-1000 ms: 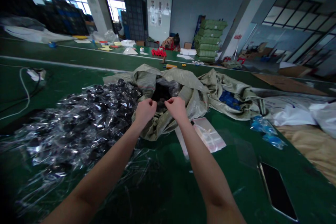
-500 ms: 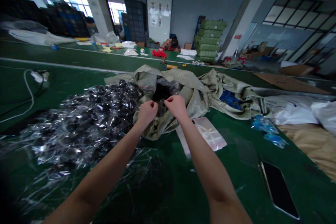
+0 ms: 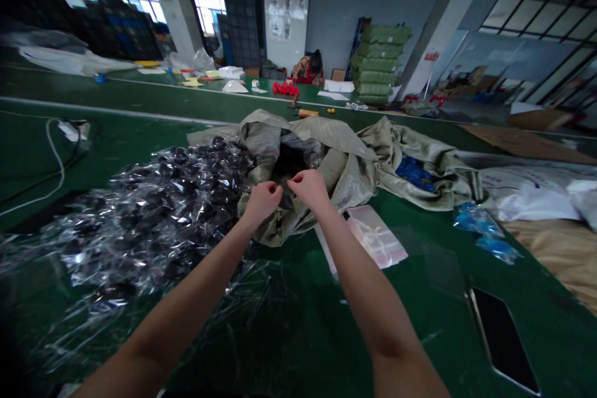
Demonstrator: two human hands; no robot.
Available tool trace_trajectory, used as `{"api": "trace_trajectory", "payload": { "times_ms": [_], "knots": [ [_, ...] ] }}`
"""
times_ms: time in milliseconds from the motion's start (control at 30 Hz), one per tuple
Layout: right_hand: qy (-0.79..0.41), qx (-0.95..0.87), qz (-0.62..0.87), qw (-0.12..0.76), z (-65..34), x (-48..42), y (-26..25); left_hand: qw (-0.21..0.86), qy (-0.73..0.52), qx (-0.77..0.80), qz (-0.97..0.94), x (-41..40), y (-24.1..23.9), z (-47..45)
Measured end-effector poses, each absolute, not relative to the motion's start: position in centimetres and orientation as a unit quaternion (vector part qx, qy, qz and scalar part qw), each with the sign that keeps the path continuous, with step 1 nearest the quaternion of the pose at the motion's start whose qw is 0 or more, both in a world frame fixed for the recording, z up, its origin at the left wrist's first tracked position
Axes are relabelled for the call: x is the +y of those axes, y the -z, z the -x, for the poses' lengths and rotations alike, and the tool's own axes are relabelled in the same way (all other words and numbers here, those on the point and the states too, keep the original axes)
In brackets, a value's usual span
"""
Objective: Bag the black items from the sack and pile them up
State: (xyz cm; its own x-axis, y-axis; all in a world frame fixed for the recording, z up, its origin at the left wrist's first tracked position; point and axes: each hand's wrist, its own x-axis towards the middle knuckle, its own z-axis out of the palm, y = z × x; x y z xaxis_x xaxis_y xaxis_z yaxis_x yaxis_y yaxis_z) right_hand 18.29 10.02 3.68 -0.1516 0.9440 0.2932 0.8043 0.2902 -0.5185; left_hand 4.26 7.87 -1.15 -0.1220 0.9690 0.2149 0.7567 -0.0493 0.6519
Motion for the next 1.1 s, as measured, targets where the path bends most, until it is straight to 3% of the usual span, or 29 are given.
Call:
{"api": "trace_trajectory", "payload": {
  "times_ms": [100,233,500,667,833,1100],
  "knots": [
    [-0.122,-0.764,0.571,0.274,-17.9,9.6,-3.7,0.143,-0.320,0.688,-0.635,7.1,1.1,-3.7],
    [-0.132,-0.781,0.547,0.269,-17.6,8.9,-3.9,0.090,-0.399,0.651,-0.639,6.8,0.7,-2.1],
    [-0.268,-0.810,0.423,0.305,-19.1,8.8,-3.6,0.262,-0.406,0.491,-0.725,7.2,-0.7,0.5],
    [-0.274,-0.732,0.487,0.390,-20.2,9.6,-1.2,0.221,-0.381,0.549,-0.710,7.5,-0.7,0.2],
    [-0.326,-0.726,0.485,0.362,-20.2,8.7,1.8,0.174,-0.391,0.622,-0.656,8.4,0.5,-0.1],
    [-0.182,-0.772,0.451,0.409,-16.8,7.2,3.5,0.154,-0.410,0.652,-0.620,8.7,1.3,-1.2]
  ]
}}
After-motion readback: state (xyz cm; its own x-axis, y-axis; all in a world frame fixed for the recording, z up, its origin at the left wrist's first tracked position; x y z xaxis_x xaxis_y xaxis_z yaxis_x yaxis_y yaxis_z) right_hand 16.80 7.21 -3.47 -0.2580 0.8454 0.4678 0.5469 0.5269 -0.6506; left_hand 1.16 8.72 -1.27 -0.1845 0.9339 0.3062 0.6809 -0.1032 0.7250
